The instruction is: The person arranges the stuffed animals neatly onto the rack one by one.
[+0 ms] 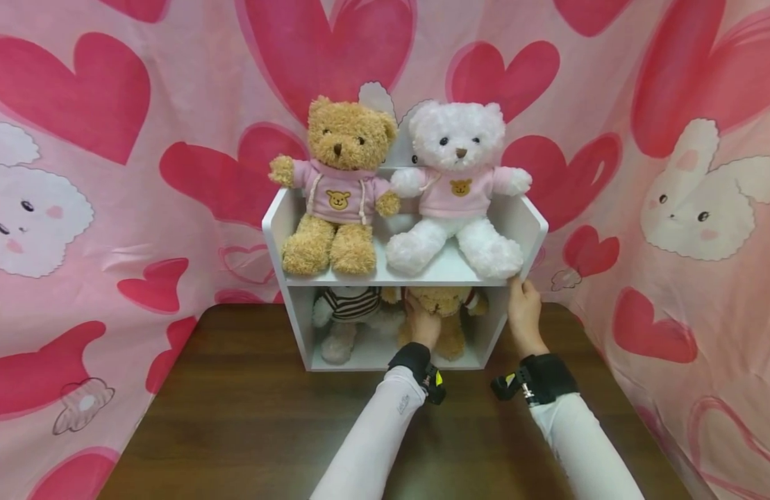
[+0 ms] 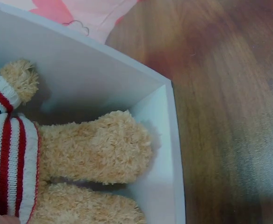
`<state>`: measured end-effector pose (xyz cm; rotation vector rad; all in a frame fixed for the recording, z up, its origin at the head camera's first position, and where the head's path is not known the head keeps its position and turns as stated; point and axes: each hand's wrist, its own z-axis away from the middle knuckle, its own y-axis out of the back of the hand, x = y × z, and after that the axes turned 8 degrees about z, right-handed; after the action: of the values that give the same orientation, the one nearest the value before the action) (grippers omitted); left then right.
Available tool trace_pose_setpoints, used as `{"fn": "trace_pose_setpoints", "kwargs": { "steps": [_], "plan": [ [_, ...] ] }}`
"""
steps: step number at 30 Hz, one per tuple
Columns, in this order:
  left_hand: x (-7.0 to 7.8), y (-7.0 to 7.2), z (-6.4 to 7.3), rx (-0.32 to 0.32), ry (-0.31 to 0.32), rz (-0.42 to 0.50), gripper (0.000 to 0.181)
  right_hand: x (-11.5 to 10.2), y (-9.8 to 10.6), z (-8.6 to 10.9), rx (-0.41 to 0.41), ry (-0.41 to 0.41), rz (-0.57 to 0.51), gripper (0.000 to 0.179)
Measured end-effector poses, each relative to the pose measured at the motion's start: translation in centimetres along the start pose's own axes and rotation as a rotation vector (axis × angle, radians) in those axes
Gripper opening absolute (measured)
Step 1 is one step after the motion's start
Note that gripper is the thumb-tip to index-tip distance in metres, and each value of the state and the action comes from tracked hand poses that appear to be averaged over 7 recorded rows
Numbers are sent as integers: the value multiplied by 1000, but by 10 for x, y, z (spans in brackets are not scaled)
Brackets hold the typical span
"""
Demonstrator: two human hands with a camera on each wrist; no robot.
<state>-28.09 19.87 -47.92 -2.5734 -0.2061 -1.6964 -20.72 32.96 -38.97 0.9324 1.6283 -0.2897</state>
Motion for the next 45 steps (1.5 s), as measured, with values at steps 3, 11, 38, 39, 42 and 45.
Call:
{"fn": "trace_pose_setpoints", "kwargs": {
  "steps": [3,11,38,39,42,45],
  "plan": [
    [13,4,-2,-35,27,-61,73,-1,0,0,-8,-3,-5,49],
    [-44,-9,-24,-102,-130,-13,79,-2,0,1,-26,-7,-6,49],
    [-159,-21,-63,-414,-97,-281,60,-1,-1,1,-33,9,-12,51],
    [-166,-24,-66,-434,-98,-305,58,-1,-1,1,-32,10,-11,50],
    [-167,-23,-69,-508,-125,-340,45,-1,0,1,-28,13,-6,49],
    [-170,-19,-73,-579,-169,-336,39,-1,1,2,-23,13,3,48]
  ]
}}
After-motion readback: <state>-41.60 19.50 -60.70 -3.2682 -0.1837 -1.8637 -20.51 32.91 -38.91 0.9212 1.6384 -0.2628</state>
